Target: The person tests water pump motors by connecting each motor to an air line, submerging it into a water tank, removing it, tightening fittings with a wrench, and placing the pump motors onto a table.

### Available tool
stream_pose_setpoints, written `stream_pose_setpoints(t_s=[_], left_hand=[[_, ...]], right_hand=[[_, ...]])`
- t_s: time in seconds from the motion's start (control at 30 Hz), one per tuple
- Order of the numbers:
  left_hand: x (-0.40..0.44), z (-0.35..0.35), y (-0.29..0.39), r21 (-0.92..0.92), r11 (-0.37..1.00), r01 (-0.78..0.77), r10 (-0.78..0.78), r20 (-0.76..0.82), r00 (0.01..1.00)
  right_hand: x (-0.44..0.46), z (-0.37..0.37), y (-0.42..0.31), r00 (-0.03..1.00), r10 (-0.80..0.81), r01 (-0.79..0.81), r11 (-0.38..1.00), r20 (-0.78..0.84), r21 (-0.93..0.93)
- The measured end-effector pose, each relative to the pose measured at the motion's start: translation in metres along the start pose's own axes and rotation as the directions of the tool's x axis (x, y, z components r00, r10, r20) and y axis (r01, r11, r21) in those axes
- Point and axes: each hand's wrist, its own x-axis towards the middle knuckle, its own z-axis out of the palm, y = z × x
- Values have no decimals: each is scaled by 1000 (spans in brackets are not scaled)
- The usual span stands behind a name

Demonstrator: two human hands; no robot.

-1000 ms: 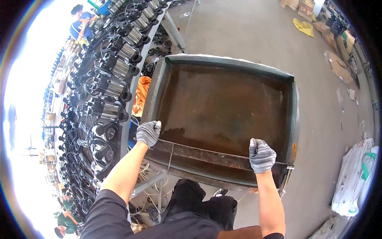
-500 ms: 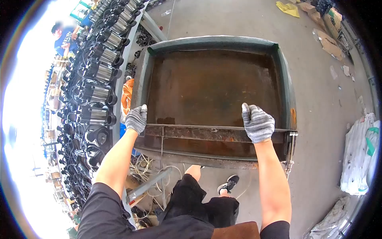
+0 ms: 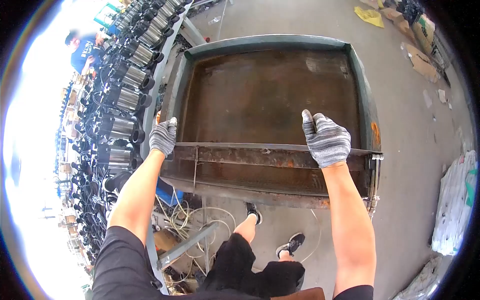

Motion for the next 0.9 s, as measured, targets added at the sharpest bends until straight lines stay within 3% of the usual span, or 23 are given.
stream_pose_setpoints(t_s=[0.27,0.33,0.6,0.9], left_hand=[[72,-3,4,24,1000,-12,13,-45,999],[89,-9,10,34,999,15,-15,20,1000],[151,-8,5,0,999,45,-45,33,998],[204,-9,2,-16,1000,19,-17,110,994]], right_hand=[[72,19,-21,997,70,-69,997,37,-36],[92,28,-22,994,92,-91,995,55,-30],[158,47,-40,993,105,-100,991,57,-85],[214,81,-31,996,78,-78,997,43,-3]])
